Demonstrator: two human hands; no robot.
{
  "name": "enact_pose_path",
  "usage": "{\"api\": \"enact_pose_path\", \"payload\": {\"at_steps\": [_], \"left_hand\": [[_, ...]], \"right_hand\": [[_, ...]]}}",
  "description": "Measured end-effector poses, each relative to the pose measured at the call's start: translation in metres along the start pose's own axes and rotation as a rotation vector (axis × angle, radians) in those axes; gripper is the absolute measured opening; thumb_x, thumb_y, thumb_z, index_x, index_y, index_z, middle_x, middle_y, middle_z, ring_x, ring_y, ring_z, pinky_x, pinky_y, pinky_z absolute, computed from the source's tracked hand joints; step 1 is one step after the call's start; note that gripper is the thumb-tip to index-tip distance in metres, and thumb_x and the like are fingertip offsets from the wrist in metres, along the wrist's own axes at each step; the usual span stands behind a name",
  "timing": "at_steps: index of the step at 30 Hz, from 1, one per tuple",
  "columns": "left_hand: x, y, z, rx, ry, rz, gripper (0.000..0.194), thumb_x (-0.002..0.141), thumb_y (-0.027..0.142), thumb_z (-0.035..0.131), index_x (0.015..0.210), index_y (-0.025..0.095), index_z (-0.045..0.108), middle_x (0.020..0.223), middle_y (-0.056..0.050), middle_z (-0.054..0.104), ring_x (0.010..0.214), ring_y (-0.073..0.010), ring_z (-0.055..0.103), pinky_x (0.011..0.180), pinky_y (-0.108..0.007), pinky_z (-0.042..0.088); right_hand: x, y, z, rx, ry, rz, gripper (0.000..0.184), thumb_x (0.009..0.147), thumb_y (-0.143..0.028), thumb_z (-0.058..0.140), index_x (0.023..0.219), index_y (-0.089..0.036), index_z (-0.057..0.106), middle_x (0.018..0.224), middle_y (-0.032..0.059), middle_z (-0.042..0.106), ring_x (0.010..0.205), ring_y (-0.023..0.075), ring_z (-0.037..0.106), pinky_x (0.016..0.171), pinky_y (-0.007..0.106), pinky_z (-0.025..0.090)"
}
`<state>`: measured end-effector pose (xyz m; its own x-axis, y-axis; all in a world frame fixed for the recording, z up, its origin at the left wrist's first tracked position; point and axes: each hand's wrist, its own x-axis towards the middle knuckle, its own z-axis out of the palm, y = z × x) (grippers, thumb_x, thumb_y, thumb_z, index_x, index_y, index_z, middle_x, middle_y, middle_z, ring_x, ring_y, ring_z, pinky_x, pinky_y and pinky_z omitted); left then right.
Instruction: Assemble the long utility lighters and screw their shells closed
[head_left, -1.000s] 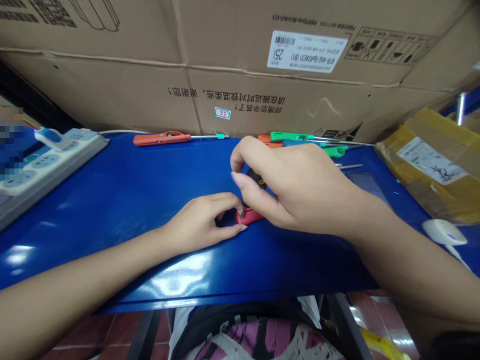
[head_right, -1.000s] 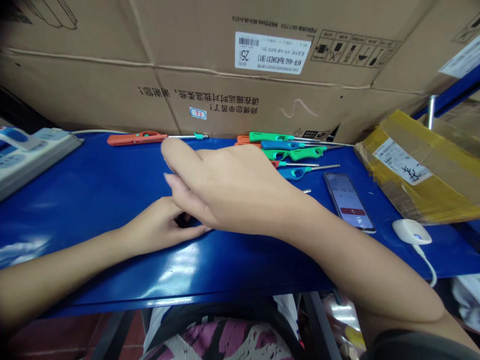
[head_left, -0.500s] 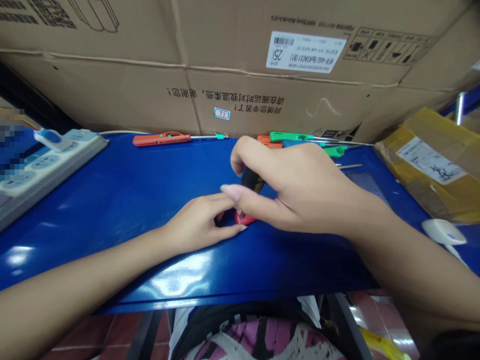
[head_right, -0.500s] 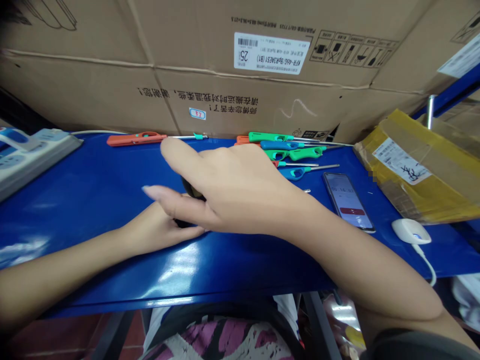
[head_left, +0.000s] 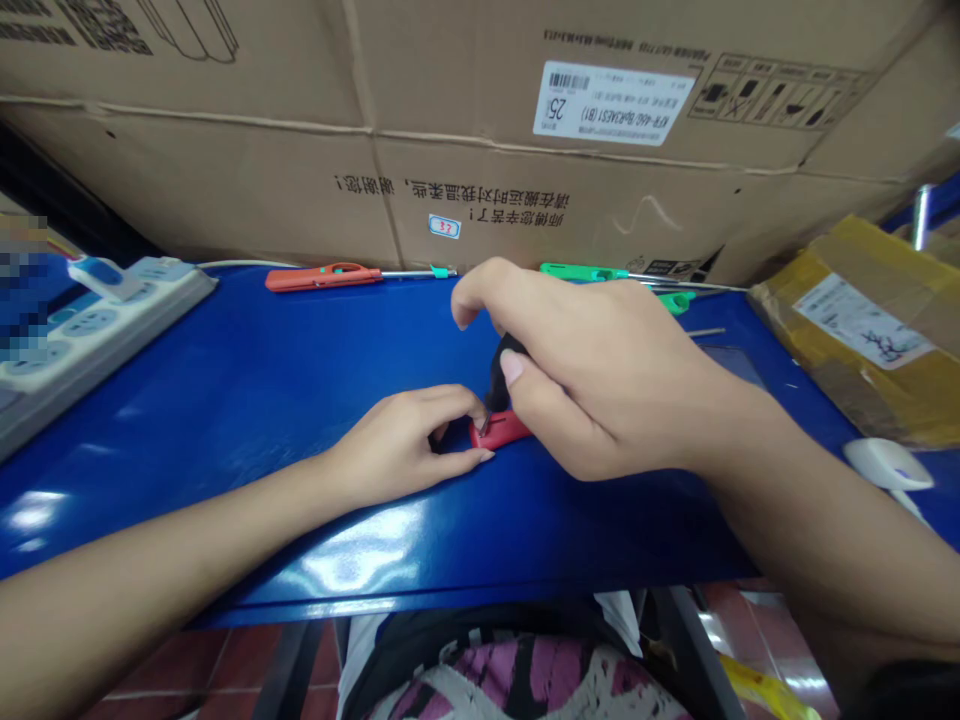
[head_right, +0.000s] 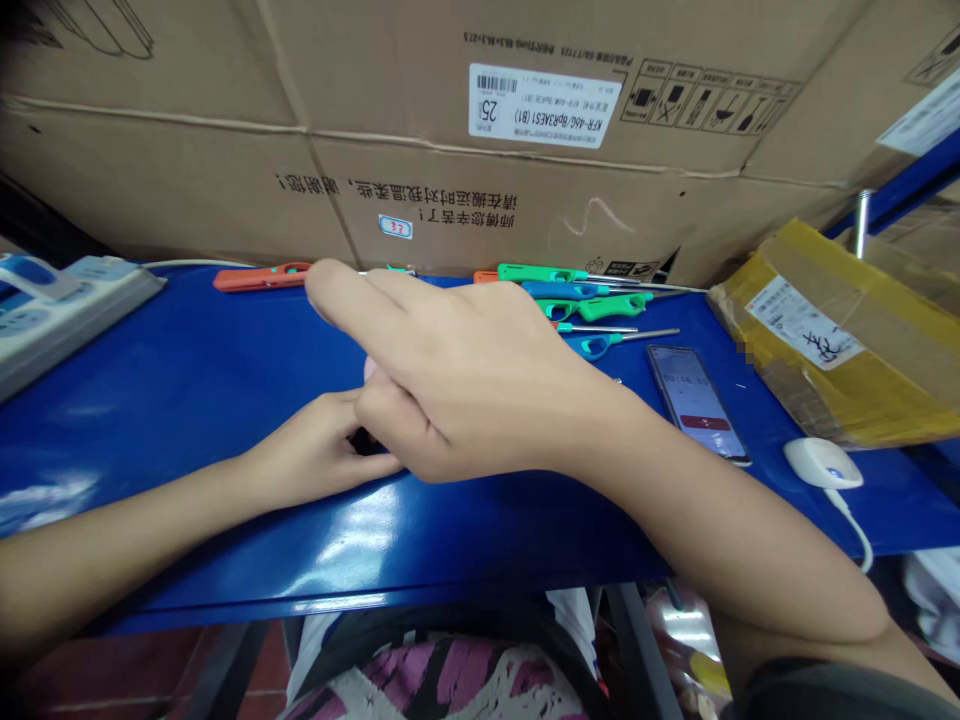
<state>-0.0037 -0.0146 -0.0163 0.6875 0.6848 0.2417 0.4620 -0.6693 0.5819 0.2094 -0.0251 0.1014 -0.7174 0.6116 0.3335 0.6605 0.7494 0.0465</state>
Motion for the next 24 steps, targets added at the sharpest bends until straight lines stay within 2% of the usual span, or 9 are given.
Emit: {"api": "enact_pose_path", "payload": {"at_steps": [4,6,9,13,17,19,22,24], "left_hand": [[-0.0001,-0.0003,0.0015,0.006,0.020,-0.003,0.018,0.090,0.037,0.069,0.098,0.022,0.065,0.088,0.000,0.070,0.070,-0.0148,0.061,0.066,-0.028,0.046],[0.0001,-0.0003,0.0017,0.001,0.028,0.005,0.016,0.090,0.036,0.070,0.095,0.022,0.064,0.085,0.002,0.069,0.068,-0.0137,0.059,0.065,-0.028,0.045],[0.0004,-0.0002,0.0008,-0.013,0.006,0.013,0.017,0.092,0.037,0.068,0.099,0.022,0.064,0.091,0.000,0.071,0.074,-0.0152,0.063,0.067,-0.028,0.047],[0.0005,0.0000,-0.0001,-0.001,0.004,0.003,0.019,0.091,0.037,0.069,0.100,0.021,0.064,0.093,-0.001,0.071,0.076,-0.0162,0.064,0.069,-0.029,0.047],[0.0005,0.0007,-0.0002,-0.009,0.003,0.002,0.018,0.091,0.038,0.068,0.099,0.022,0.065,0.092,-0.001,0.071,0.075,-0.0160,0.063,0.068,-0.028,0.047],[0.0003,0.0007,0.0001,-0.016,0.001,-0.004,0.019,0.092,0.038,0.067,0.102,0.021,0.066,0.094,-0.002,0.072,0.079,-0.0175,0.065,0.068,-0.028,0.048],[-0.0003,0.0000,0.0010,0.010,0.006,-0.009,0.019,0.091,0.038,0.068,0.099,0.020,0.067,0.086,-0.001,0.070,0.075,-0.0166,0.064,0.066,-0.028,0.047],[-0.0005,-0.0003,0.0013,0.018,0.005,-0.008,0.019,0.091,0.039,0.069,0.097,0.021,0.067,0.084,0.000,0.070,0.070,-0.0149,0.061,0.065,-0.028,0.046]], "right_hand": [[0.0001,0.0000,-0.0003,-0.046,-0.047,0.028,0.040,0.102,-0.034,0.027,0.128,-0.016,0.051,0.080,0.0016,0.067,0.066,0.0165,0.058,0.059,0.027,0.029],[0.0003,0.0000,-0.0001,-0.042,-0.043,0.036,0.040,0.101,-0.030,0.027,0.130,-0.016,0.050,0.083,0.0021,0.068,0.067,0.0164,0.058,0.060,0.027,0.030],[0.0005,0.0001,0.0006,-0.004,-0.028,0.010,0.042,0.097,-0.029,0.031,0.133,-0.015,0.048,0.093,0.0040,0.070,0.070,0.0170,0.059,0.060,0.027,0.031],[0.0006,-0.0001,0.0013,-0.055,-0.037,0.041,0.040,0.100,-0.037,0.033,0.127,-0.016,0.053,0.080,0.0017,0.068,0.062,0.0158,0.056,0.058,0.027,0.029],[0.0002,-0.0004,0.0015,-0.042,-0.009,0.019,0.040,0.098,-0.031,0.033,0.131,-0.015,0.049,0.085,0.0031,0.070,0.065,0.0159,0.057,0.059,0.027,0.029],[0.0003,-0.0008,0.0016,-0.035,-0.007,0.003,0.042,0.099,-0.035,0.033,0.131,-0.014,0.048,0.083,0.0031,0.070,0.065,0.0161,0.058,0.058,0.026,0.030],[0.0010,-0.0013,0.0018,-0.086,-0.027,0.039,0.042,0.102,-0.043,0.032,0.127,-0.016,0.052,0.075,0.0019,0.069,0.063,0.0161,0.058,0.058,0.025,0.030],[0.0010,-0.0013,0.0021,-0.095,-0.025,0.050,0.039,0.102,-0.038,0.032,0.127,-0.017,0.052,0.078,0.0025,0.070,0.063,0.0168,0.059,0.058,0.026,0.030]]}}
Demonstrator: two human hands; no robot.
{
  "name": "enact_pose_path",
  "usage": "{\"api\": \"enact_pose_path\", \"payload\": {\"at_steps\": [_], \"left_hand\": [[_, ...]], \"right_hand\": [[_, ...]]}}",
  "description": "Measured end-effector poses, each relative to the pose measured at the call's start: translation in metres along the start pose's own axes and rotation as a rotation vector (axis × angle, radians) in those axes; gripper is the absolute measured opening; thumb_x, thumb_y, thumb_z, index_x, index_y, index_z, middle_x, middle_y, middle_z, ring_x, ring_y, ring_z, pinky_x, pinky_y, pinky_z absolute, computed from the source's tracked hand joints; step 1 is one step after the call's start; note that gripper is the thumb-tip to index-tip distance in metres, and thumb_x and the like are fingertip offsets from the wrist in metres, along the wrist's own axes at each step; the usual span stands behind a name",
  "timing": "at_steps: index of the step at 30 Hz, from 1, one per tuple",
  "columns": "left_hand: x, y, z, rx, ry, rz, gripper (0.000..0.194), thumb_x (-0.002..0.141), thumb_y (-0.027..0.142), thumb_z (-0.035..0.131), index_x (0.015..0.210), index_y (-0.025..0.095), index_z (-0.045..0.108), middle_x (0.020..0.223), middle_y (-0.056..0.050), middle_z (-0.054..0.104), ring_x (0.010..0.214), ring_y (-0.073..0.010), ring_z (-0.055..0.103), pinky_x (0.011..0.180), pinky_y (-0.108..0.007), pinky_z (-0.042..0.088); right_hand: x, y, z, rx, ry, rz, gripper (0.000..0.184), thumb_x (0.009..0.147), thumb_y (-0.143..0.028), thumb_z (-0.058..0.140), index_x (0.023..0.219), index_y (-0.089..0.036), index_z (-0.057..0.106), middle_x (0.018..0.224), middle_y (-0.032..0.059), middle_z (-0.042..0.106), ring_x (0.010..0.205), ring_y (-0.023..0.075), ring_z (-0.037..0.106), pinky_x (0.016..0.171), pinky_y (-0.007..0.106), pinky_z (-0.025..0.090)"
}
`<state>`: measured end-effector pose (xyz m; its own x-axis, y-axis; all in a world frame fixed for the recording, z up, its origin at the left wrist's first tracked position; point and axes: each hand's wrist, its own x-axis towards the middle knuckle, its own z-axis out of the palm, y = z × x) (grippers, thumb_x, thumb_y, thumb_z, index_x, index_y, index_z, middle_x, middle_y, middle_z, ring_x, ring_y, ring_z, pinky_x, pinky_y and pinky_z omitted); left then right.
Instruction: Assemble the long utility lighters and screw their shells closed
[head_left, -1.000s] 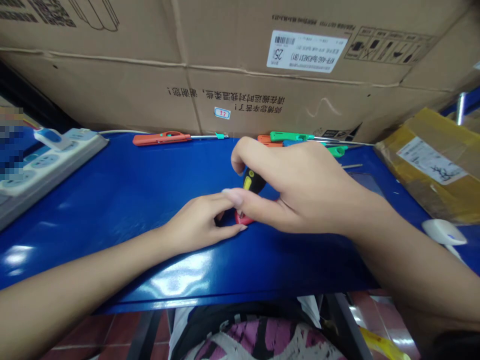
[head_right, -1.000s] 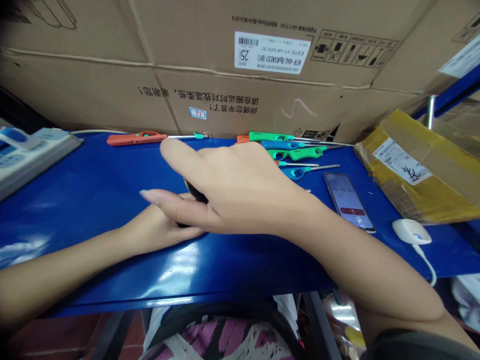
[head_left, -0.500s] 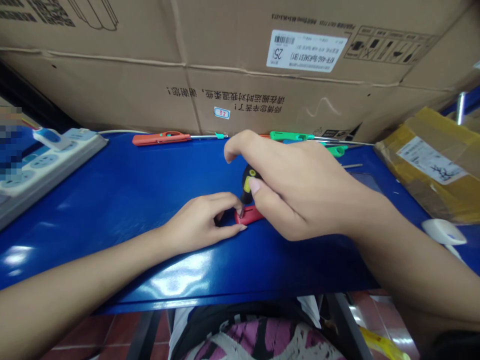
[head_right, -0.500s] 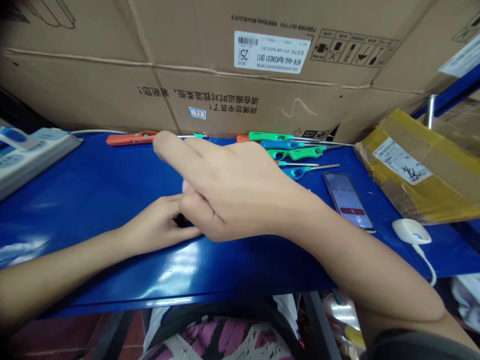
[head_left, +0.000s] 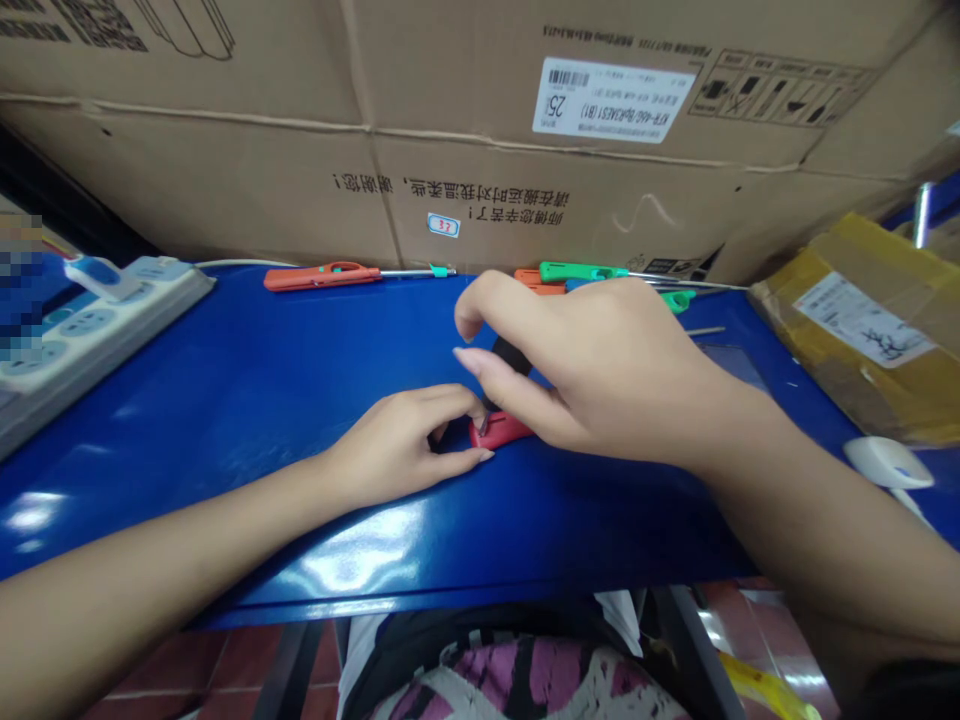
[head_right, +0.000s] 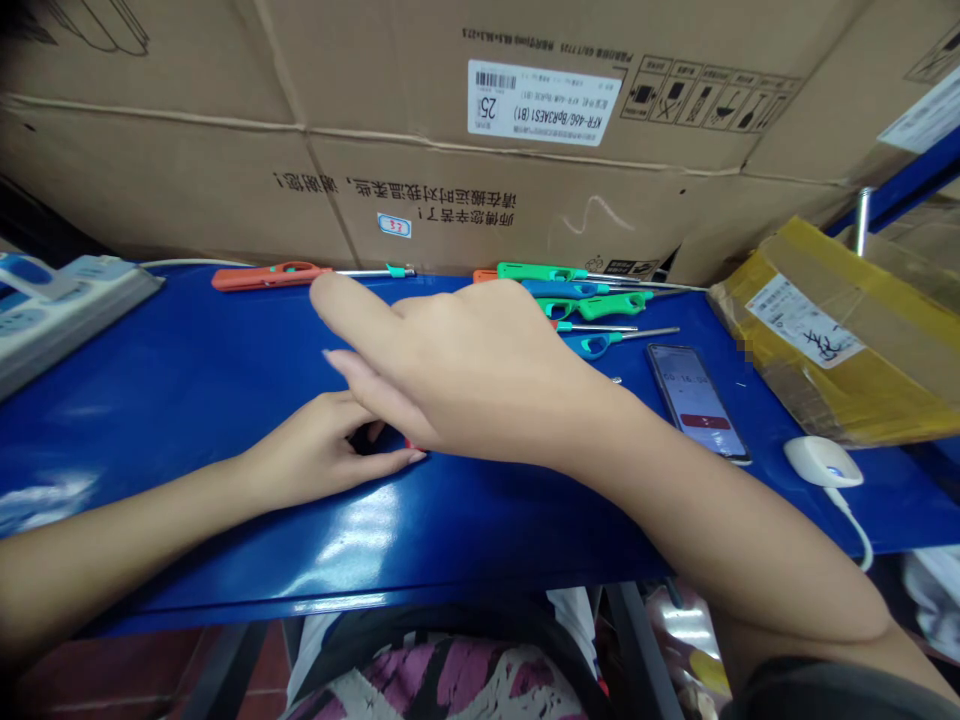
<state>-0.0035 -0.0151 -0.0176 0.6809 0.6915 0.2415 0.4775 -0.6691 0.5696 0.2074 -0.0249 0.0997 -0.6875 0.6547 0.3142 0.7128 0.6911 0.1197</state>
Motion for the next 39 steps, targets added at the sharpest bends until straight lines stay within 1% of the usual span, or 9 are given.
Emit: {"api": "enact_pose_path", "payload": {"at_steps": [7,12,17,23,27,30,32,37,39], "left_hand": [[0.001,0.001,-0.001,-0.017,0.004,0.016,0.018,0.091,0.036,0.069,0.100,0.021,0.065,0.091,0.000,0.070,0.075,-0.0149,0.063,0.070,-0.028,0.047],[0.001,0.001,-0.002,-0.031,-0.003,0.026,0.017,0.092,0.037,0.068,0.098,0.022,0.064,0.091,0.002,0.071,0.072,-0.0139,0.061,0.067,-0.027,0.046],[0.001,0.001,-0.001,-0.018,-0.002,0.007,0.018,0.091,0.036,0.069,0.101,0.022,0.064,0.093,0.001,0.071,0.077,-0.0148,0.063,0.070,-0.028,0.046],[0.001,0.000,-0.001,-0.037,-0.012,0.012,0.019,0.092,0.038,0.068,0.102,0.022,0.065,0.095,0.000,0.072,0.077,-0.0156,0.063,0.069,-0.028,0.046],[0.002,0.001,-0.002,-0.042,-0.006,0.005,0.018,0.091,0.037,0.070,0.099,0.021,0.065,0.093,0.000,0.070,0.072,-0.0132,0.058,0.068,-0.027,0.044],[0.003,0.003,-0.004,-0.077,-0.049,-0.025,0.017,0.091,0.035,0.071,0.099,0.022,0.065,0.096,0.001,0.068,0.071,-0.0122,0.055,0.066,-0.026,0.043],[0.003,0.004,-0.005,-0.098,-0.066,-0.036,0.017,0.091,0.035,0.071,0.100,0.022,0.065,0.097,0.001,0.067,0.072,-0.0117,0.055,0.066,-0.025,0.043],[0.003,0.004,-0.007,-0.082,-0.072,-0.046,0.016,0.090,0.035,0.071,0.099,0.022,0.066,0.099,0.000,0.067,0.068,-0.0104,0.054,0.064,-0.024,0.043],[0.003,0.005,-0.008,-0.059,-0.082,-0.039,0.018,0.090,0.036,0.070,0.100,0.023,0.065,0.102,0.000,0.068,0.069,-0.0109,0.055,0.064,-0.025,0.044]], "right_hand": [[0.000,0.000,0.001,0.015,0.027,0.021,0.040,0.102,-0.043,0.033,0.124,-0.017,0.054,0.074,0.0015,0.069,0.063,0.0176,0.061,0.059,0.027,0.035],[-0.001,-0.001,-0.002,0.074,0.031,0.022,0.035,0.098,-0.031,0.038,0.126,-0.017,0.052,0.081,0.0018,0.070,0.066,0.0177,0.061,0.058,0.027,0.034],[-0.001,-0.002,-0.001,0.053,0.073,0.034,0.033,0.101,-0.038,0.036,0.116,-0.018,0.057,0.071,0.0005,0.067,0.064,0.0167,0.061,0.059,0.026,0.034],[-0.001,-0.001,0.003,0.103,0.095,0.011,0.028,0.098,-0.035,0.041,0.116,-0.019,0.057,0.079,0.0011,0.069,0.065,0.0164,0.060,0.057,0.026,0.033],[0.000,0.003,0.001,0.225,0.226,0.055,0.017,0.097,-0.037,0.054,0.100,-0.021,0.060,0.072,-0.0024,0.064,0.061,0.0127,0.056,0.059,0.025,0.036],[-0.002,0.012,0.005,0.444,0.467,0.170,0.012,0.096,-0.028,0.058,0.086,-0.021,0.057,0.077,-0.0031,0.062,0.064,0.0099,0.054,0.062,0.025,0.040],[-0.008,0.020,0.018,0.677,0.540,0.296,0.017,0.096,-0.026,0.059,0.080,-0.022,0.055,0.071,-0.0047,0.054,0.060,0.0081,0.050,0.058,0.023,0.040],[-0.036,0.041,0.073,1.517,0.379,0.871,0.023,0.088,-0.034,0.069,0.076,-0.023,0.052,0.050,-0.0111,0.033,0.038,0.0040,0.025,0.038,0.018,0.021],[-0.044,0.047,0.087,1.688,0.359,0.972,0.023,0.084,-0.033,0.071,0.076,-0.022,0.052,0.049,-0.0110,0.033,0.038,0.0035,0.024,0.037,0.017,0.017]]}}
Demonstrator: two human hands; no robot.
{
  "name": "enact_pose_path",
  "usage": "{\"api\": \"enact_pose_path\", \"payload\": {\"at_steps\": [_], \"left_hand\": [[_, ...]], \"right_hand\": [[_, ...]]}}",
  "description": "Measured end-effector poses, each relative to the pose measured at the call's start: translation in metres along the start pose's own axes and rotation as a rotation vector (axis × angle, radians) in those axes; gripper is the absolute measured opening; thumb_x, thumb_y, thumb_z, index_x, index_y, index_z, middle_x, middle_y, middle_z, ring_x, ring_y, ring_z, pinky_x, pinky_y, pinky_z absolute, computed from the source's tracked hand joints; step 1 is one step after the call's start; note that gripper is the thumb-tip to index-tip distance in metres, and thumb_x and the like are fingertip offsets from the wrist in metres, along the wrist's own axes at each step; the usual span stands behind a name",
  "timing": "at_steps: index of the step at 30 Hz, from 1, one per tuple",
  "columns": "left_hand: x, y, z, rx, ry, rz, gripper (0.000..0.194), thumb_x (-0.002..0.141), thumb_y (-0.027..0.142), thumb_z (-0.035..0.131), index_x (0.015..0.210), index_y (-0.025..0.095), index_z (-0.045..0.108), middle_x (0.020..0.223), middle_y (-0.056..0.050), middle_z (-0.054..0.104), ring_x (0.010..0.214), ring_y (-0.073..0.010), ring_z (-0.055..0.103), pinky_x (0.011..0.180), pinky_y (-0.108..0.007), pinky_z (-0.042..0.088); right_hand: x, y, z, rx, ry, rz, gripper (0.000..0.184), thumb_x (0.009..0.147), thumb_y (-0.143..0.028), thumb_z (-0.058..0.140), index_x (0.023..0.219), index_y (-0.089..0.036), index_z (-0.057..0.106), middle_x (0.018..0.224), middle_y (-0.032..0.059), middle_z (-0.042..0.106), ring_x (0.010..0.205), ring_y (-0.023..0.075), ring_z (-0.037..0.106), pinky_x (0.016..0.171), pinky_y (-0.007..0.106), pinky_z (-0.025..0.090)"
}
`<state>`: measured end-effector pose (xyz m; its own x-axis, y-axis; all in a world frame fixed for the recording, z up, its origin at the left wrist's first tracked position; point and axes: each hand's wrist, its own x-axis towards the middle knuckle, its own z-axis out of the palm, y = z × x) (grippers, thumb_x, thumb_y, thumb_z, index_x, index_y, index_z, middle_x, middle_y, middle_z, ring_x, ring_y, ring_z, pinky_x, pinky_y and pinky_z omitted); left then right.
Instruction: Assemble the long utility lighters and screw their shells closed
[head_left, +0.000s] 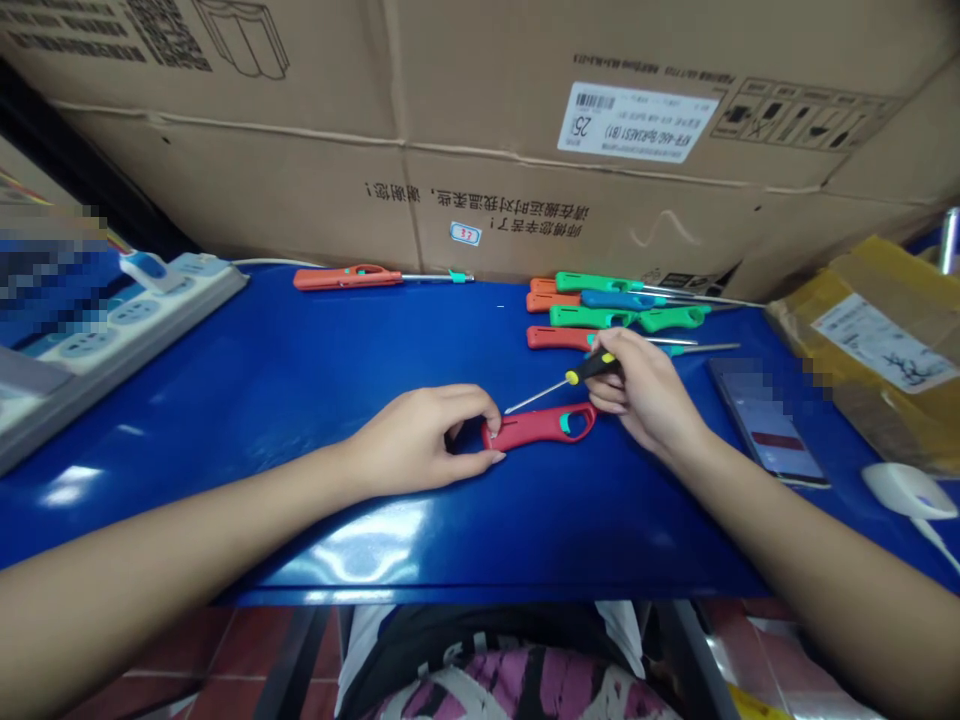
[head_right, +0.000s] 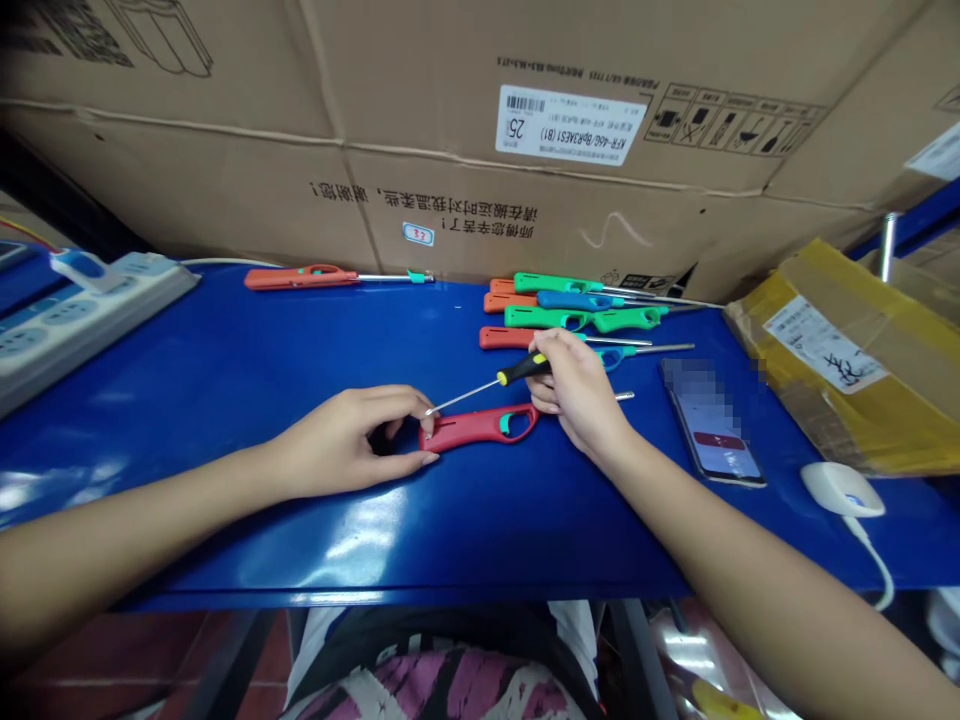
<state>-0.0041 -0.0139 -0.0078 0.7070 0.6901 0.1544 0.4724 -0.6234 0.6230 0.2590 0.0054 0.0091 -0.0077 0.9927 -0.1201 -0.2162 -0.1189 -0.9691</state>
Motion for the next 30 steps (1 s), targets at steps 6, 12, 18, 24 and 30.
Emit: {"api": "enact_pose_path", "payload": {"at_steps": [6,12,18,24,30], "left_hand": [[0.003,0.001,-0.007,0.057,-0.052,0.092,0.016,0.101,0.031,0.052,0.106,0.021,0.064,0.110,-0.005,0.069,0.089,-0.0159,0.065,0.078,-0.026,0.049],[0.009,-0.004,-0.018,0.202,-0.151,0.219,0.016,0.104,0.027,0.045,0.108,0.022,0.059,0.112,-0.005,0.069,0.098,-0.0174,0.066,0.084,-0.027,0.049],[0.018,0.000,-0.022,0.558,-0.206,0.418,0.016,0.102,0.023,0.044,0.106,0.021,0.059,0.110,-0.008,0.068,0.088,-0.0203,0.065,0.070,-0.031,0.047],[0.025,0.000,-0.023,0.802,-0.196,0.503,0.015,0.103,0.020,0.044,0.100,0.020,0.059,0.105,-0.008,0.070,0.077,-0.0191,0.061,0.063,-0.033,0.041],[0.025,-0.005,-0.025,0.911,-0.135,0.544,0.015,0.104,0.020,0.046,0.096,0.020,0.059,0.095,-0.006,0.068,0.074,-0.0185,0.059,0.059,-0.032,0.037]], "right_hand": [[0.005,0.002,-0.009,0.089,-0.008,0.080,0.028,0.080,-0.037,0.073,0.075,-0.021,0.049,0.048,-0.0113,0.031,0.038,0.0030,0.022,0.035,0.015,0.017],[0.004,0.000,-0.012,0.141,-0.042,0.126,0.028,0.081,-0.036,0.072,0.076,-0.022,0.049,0.049,-0.0110,0.031,0.038,0.0035,0.021,0.034,0.014,0.018],[0.005,0.000,-0.013,0.187,-0.053,0.149,0.022,0.083,-0.034,0.068,0.079,-0.023,0.050,0.049,-0.0109,0.032,0.039,0.0040,0.019,0.034,0.015,0.018],[0.007,0.000,-0.015,0.211,-0.074,0.180,0.027,0.081,-0.034,0.069,0.077,-0.023,0.045,0.049,-0.0117,0.031,0.038,0.0040,0.018,0.033,0.014,0.017],[0.008,0.002,-0.017,0.230,-0.094,0.184,0.030,0.080,-0.035,0.071,0.076,-0.023,0.044,0.049,-0.0118,0.032,0.039,0.0039,0.020,0.034,0.014,0.019]]}}
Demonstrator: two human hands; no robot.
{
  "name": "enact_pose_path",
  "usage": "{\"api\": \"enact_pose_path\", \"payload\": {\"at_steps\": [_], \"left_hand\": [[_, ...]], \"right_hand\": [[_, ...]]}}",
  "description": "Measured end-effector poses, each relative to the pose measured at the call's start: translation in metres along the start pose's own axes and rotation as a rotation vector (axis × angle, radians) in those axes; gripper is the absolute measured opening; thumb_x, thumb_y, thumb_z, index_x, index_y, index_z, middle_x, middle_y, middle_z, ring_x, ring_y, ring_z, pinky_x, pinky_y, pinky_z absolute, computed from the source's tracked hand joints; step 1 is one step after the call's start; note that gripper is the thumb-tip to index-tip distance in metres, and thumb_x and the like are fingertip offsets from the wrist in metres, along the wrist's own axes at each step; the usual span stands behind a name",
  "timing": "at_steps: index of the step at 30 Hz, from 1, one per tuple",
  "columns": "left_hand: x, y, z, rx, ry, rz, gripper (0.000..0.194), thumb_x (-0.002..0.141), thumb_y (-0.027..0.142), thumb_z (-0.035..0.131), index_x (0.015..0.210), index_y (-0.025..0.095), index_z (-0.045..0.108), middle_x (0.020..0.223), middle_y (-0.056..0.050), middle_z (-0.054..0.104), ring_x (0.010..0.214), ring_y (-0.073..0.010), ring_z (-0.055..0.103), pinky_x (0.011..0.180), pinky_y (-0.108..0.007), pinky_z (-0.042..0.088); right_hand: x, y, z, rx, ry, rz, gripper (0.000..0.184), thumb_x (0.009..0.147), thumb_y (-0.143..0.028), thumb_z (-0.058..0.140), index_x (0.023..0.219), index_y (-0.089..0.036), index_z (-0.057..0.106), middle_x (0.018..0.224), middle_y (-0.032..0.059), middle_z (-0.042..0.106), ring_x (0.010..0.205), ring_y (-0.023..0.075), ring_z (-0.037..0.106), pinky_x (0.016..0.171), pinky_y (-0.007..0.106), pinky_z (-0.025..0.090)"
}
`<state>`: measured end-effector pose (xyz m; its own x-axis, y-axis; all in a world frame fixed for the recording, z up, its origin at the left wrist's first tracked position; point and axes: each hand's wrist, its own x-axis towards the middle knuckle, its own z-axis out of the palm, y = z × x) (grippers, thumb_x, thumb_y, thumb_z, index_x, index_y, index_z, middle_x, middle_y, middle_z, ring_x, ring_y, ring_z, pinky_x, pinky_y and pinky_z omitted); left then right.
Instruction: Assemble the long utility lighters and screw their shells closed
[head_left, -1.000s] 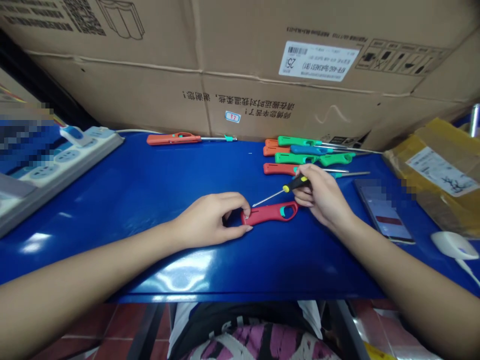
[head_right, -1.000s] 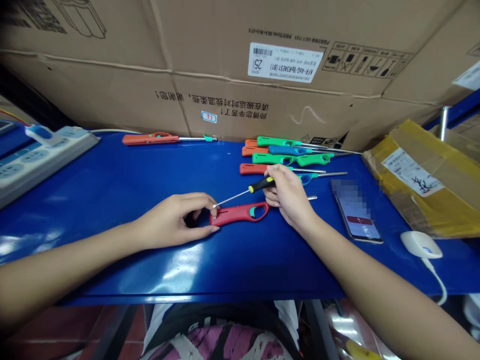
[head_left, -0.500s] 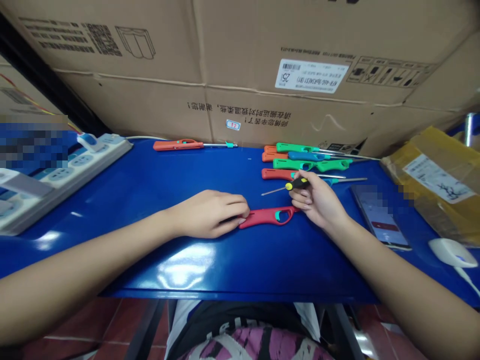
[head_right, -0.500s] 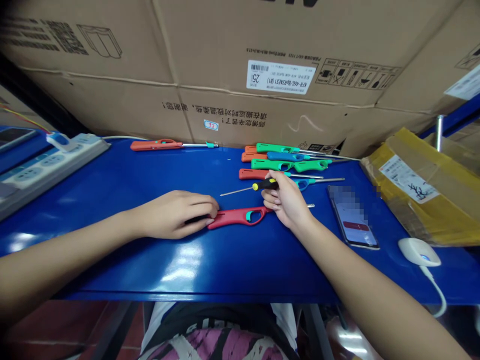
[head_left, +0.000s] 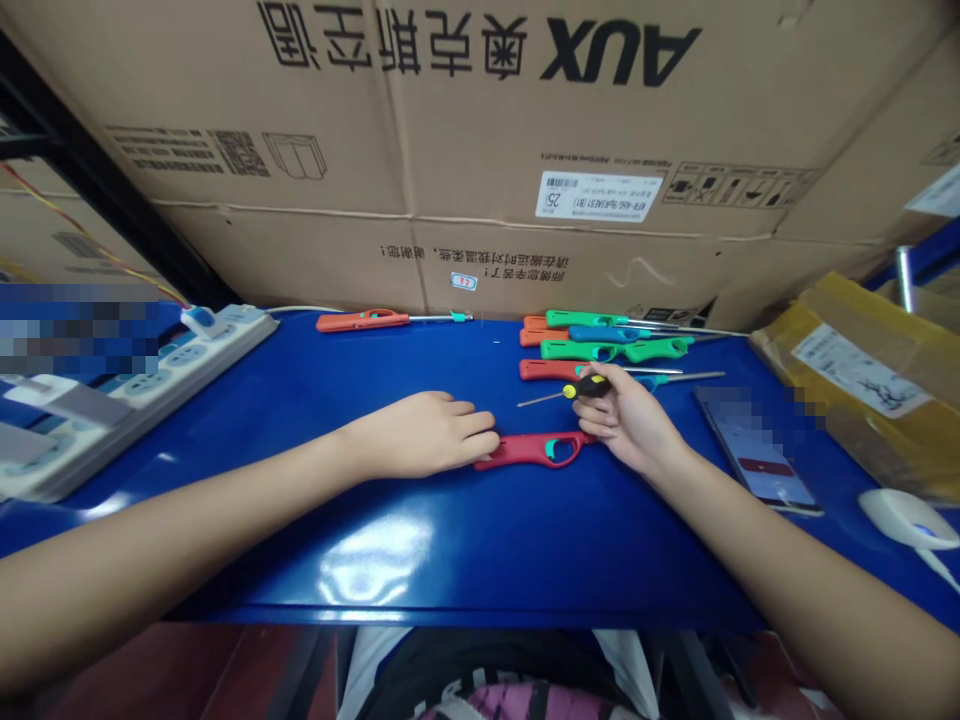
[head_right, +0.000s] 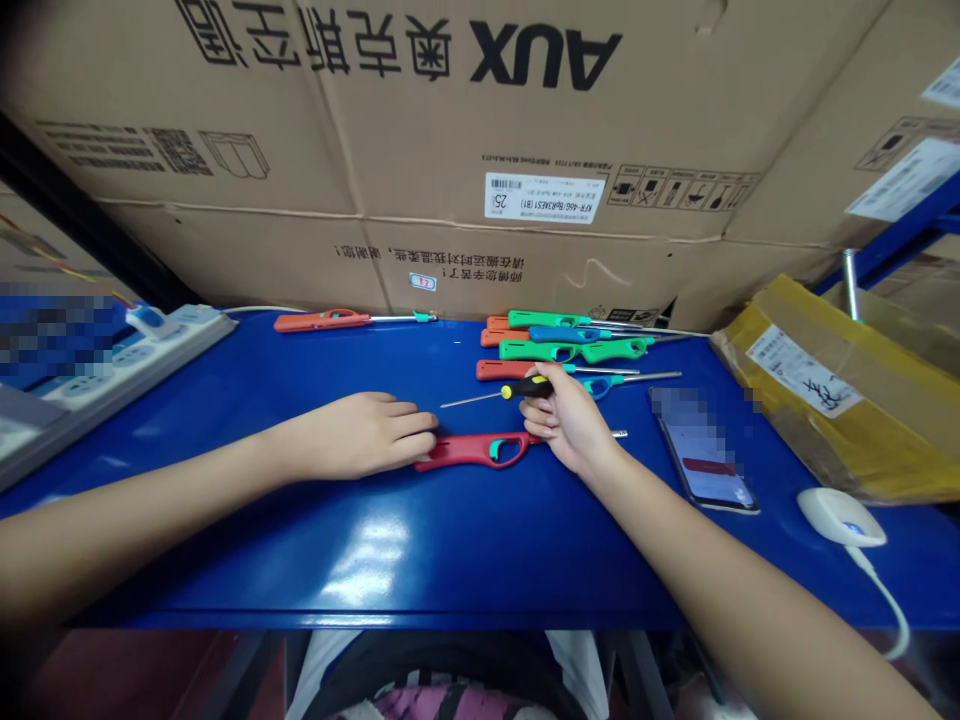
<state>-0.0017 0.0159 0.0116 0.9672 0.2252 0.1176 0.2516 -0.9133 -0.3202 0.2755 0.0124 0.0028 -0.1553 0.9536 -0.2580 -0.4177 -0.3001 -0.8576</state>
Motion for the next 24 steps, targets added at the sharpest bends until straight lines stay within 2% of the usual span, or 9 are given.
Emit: {"api": "enact_pose_path", "payload": {"at_steps": [4,11,13,18,24], "left_hand": [[0.001,-0.001,0.000,-0.005,-0.018,0.007,0.016,0.103,0.017,0.048,0.092,0.018,0.060,0.092,-0.005,0.068,0.073,-0.0181,0.060,0.059,-0.033,0.040],[0.009,0.006,-0.002,-0.089,0.082,-0.049,0.031,0.104,0.021,0.044,0.083,0.015,0.065,0.104,-0.009,0.071,0.070,-0.0137,0.064,0.057,-0.029,0.042],[0.010,0.007,-0.004,-0.151,0.068,-0.094,0.031,0.104,0.023,0.044,0.085,0.015,0.067,0.109,-0.009,0.071,0.072,-0.0139,0.066,0.060,-0.029,0.046],[0.010,0.005,-0.007,-0.366,-0.031,-0.306,0.024,0.102,0.028,0.052,0.093,0.017,0.071,0.122,-0.005,0.069,0.079,-0.0151,0.071,0.068,-0.028,0.052],[0.011,0.005,-0.012,-0.529,-0.038,-0.427,0.028,0.101,0.029,0.051,0.086,0.019,0.072,0.118,-0.004,0.070,0.076,-0.0134,0.069,0.068,-0.027,0.050]], "right_hand": [[0.000,0.001,-0.001,0.005,-0.017,0.004,0.031,0.081,-0.035,0.071,0.076,-0.024,0.042,0.048,-0.0119,0.033,0.039,0.0042,0.019,0.034,0.015,0.019],[0.001,0.001,-0.003,0.009,-0.037,0.011,0.032,0.082,-0.035,0.070,0.076,-0.025,0.040,0.049,-0.0119,0.032,0.039,0.0048,0.017,0.034,0.015,0.020],[0.001,0.001,-0.003,0.010,-0.036,0.013,0.033,0.082,-0.035,0.070,0.076,-0.025,0.040,0.049,-0.0119,0.032,0.039,0.0049,0.018,0.034,0.015,0.020],[0.001,0.001,-0.003,0.016,-0.029,0.015,0.033,0.083,-0.035,0.069,0.075,-0.024,0.039,0.050,-0.0116,0.032,0.039,0.0048,0.017,0.034,0.015,0.020],[0.001,0.001,-0.002,0.024,-0.021,0.021,0.032,0.083,-0.035,0.069,0.074,-0.023,0.041,0.050,-0.0111,0.033,0.039,0.0047,0.019,0.034,0.015,0.020]]}}
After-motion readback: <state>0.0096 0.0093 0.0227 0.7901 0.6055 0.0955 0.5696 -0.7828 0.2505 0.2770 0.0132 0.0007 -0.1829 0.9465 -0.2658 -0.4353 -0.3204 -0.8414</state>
